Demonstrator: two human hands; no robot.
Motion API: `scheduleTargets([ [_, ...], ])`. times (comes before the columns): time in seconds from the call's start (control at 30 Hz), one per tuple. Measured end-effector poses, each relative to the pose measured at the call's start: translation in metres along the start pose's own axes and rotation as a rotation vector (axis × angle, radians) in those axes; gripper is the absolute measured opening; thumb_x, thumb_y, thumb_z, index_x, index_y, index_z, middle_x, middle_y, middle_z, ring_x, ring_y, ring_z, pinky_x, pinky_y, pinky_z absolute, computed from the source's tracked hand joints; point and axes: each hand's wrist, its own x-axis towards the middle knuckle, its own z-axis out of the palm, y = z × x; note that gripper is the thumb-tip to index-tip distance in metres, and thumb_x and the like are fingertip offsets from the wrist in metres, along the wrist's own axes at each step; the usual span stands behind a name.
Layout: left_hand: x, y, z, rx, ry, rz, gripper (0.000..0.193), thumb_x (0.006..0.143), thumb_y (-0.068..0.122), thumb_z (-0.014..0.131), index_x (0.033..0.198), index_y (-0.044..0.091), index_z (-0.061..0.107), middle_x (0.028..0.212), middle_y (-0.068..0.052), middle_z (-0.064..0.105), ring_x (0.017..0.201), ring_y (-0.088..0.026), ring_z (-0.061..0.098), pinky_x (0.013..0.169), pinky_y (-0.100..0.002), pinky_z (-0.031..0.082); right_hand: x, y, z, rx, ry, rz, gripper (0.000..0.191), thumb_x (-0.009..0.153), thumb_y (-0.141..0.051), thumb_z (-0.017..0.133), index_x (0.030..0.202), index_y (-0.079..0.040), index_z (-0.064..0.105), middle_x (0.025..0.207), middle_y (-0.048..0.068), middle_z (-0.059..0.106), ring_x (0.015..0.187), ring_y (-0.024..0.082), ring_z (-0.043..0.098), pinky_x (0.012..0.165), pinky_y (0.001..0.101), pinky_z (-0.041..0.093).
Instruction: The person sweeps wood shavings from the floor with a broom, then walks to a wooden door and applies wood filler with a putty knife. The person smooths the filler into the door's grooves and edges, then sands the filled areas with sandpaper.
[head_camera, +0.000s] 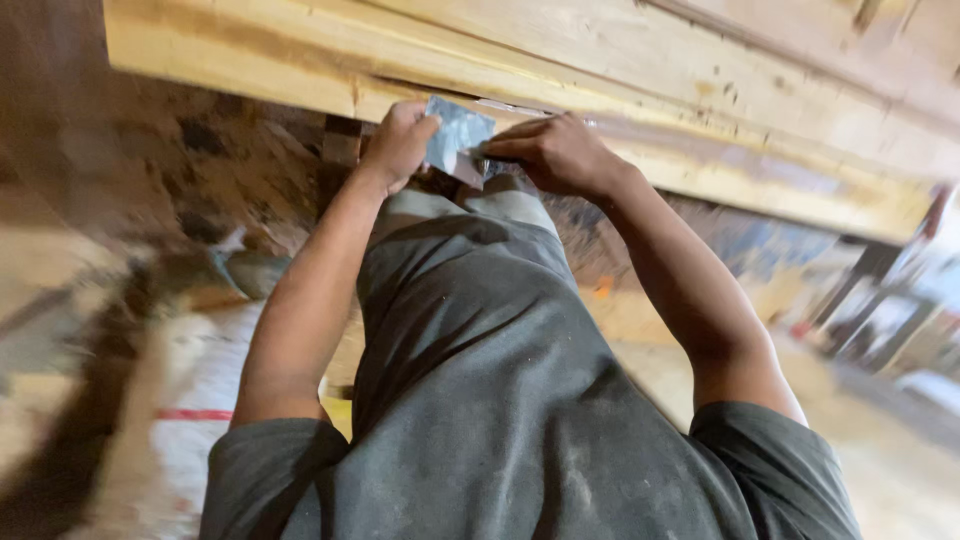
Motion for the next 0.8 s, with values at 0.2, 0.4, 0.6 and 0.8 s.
scheduleTargets([
  [0.2,0.007,-0.005,-0.006,-0.36,0.524,-0.047,0.015,0.095,0.015,0.06,0.109,0.011,0.056,0.084,-0.003,0.068,0.046,-0.009,0.049,0.036,-0.026,0.04,0.005,0.048,-0.019,0.033,-0.135,-0.22,0.033,0.096,-0.002,0.061,0.122,-0.015,0.076,0.123,0.003,0.076,0.107,0.025,0.075,0.087,0.0364,0.063],
  [0.4,-0.018,-0.063,0.03,-0.695,0.925,0.385,0.02,0.103,0.02,0.06,0.113,0.003,0.053,0.089,-0.01,0.057,0.054,-0.014,0.052,0.039,-0.028,0.034,0.022,0.141,-0.018,-0.234,-0.501,-0.087,0.028,0.109,-0.016,0.051,0.12,-0.024,0.077,0.118,0.001,0.076,0.065,0.016,0.067,0.041,0.031,0.047],
  [0.6,-0.064,-0.158,0.177,-0.79,1.171,0.342,0.015,0.108,0.021,0.055,0.113,0.008,0.06,0.09,-0.003,0.056,0.055,-0.01,0.045,0.043,-0.029,0.038,0.027,0.181,0.006,-0.433,-0.417,-0.458,0.032,0.108,-0.014,0.051,0.125,-0.026,0.075,0.121,0.001,0.077,0.055,0.006,0.055,0.038,0.0229,0.037],
  [0.8,-0.102,-0.209,0.265,-0.903,1.338,0.414,0.018,0.105,0.018,0.054,0.106,0.002,0.062,0.073,-0.006,0.058,0.046,-0.016,0.049,0.039,-0.032,0.037,0.049,0.169,0.027,-0.619,-0.445,-0.527,0.059,0.095,0.007,0.04,0.132,-0.025,0.072,0.126,0.008,0.071,0.07,0.018,0.069,0.035,0.0271,0.047],
])
